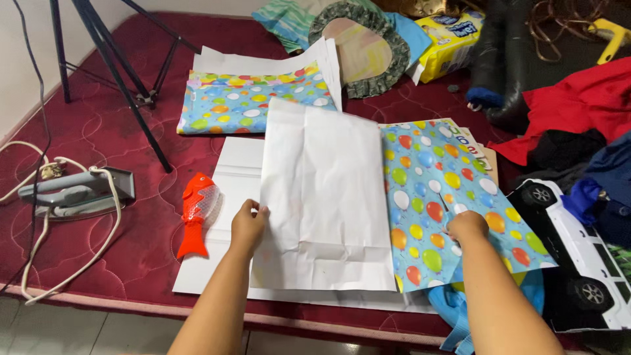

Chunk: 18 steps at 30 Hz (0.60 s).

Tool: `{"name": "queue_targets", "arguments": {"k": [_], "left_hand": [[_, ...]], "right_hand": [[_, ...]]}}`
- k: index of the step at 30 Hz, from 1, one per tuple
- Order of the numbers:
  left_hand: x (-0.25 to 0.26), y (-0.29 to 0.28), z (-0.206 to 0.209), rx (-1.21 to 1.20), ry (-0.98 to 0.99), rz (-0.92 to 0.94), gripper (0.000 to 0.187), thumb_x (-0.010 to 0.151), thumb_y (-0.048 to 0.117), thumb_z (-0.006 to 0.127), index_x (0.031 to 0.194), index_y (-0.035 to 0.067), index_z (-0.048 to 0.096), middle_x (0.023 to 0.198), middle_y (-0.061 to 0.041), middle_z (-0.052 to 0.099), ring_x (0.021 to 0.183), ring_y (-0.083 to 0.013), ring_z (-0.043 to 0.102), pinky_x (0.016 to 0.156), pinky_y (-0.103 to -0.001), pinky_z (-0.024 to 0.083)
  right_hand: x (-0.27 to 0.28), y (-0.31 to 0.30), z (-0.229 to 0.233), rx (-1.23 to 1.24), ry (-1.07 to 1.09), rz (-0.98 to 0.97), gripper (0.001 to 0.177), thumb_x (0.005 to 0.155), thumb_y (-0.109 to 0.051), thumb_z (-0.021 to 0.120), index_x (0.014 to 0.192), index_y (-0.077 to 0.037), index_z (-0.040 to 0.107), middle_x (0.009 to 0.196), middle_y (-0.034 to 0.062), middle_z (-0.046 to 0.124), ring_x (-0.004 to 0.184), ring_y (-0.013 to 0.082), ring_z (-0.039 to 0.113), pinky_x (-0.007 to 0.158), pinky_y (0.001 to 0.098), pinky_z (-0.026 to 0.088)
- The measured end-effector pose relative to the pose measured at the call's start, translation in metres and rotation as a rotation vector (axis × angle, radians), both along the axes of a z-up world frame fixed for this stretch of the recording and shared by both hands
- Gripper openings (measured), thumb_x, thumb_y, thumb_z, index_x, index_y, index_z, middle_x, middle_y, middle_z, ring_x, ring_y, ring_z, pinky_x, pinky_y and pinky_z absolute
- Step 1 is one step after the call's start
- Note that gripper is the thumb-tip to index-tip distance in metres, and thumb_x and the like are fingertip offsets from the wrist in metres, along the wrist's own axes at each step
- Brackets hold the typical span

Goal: The person cuts a piece of balloon-patterned wrapping paper with scissors, places a red fish toy on it, and folds the paper around the toy. The person then wraps the toy in a white sheet of paper and folds the edges.

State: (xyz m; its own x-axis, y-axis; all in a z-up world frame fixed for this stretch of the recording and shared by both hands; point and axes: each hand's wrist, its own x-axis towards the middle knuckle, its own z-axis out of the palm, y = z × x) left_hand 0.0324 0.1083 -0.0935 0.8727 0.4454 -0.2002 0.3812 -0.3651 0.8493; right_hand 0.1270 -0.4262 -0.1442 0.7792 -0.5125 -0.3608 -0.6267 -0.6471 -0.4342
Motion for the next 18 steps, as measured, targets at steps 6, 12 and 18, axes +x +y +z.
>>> {"name": "queue_targets", "arguments": {"k": [6, 12, 18], "left_hand": [[-0.011, 0.015, -0.046, 0.261, 0.001, 0.039, 0.045, 0.087, 0.027, 0.071, 0.124, 0.003, 0.060, 0.115, -0.023, 0.067, 0.103, -0.0359, 0.065, 0.089, -0.043, 0.051], [-0.028, 0.045, -0.041, 0.819, 0.122, 0.281, 0.060, 0.083, 0.027, 0.072, 0.137, 0.008, 0.055, 0.152, -0.023, 0.044, 0.132, -0.0353, 0.046, 0.103, -0.051, 0.040], [-0.052, 0.094, -0.054, 0.821, 0.290, 0.398, 0.091, 0.074, 0.039, 0.076, 0.148, -0.001, 0.042, 0.136, -0.025, 0.053, 0.122, -0.0392, 0.051, 0.099, -0.058, 0.037]], "right_hand": [[0.005, 0.015, -0.021, 0.555, -0.208, -0.299, 0.016, 0.086, 0.001, 0.063, 0.100, -0.003, 0.071, 0.083, 0.0074, 0.070, 0.062, 0.0212, 0.067, 0.055, 0.0324, 0.057], [0.018, 0.028, -0.016, -0.014, -0.154, -0.026, 0.017, 0.095, -0.019, 0.067, 0.101, -0.006, 0.075, 0.097, 0.0185, 0.073, 0.082, 0.0353, 0.070, 0.074, 0.0462, 0.057], [0.027, 0.087, 0.015, -0.137, -0.535, 0.219, 0.023, 0.083, -0.026, 0.076, 0.103, -0.014, 0.077, 0.107, 0.0159, 0.069, 0.102, 0.0348, 0.066, 0.090, 0.0458, 0.054]]}}
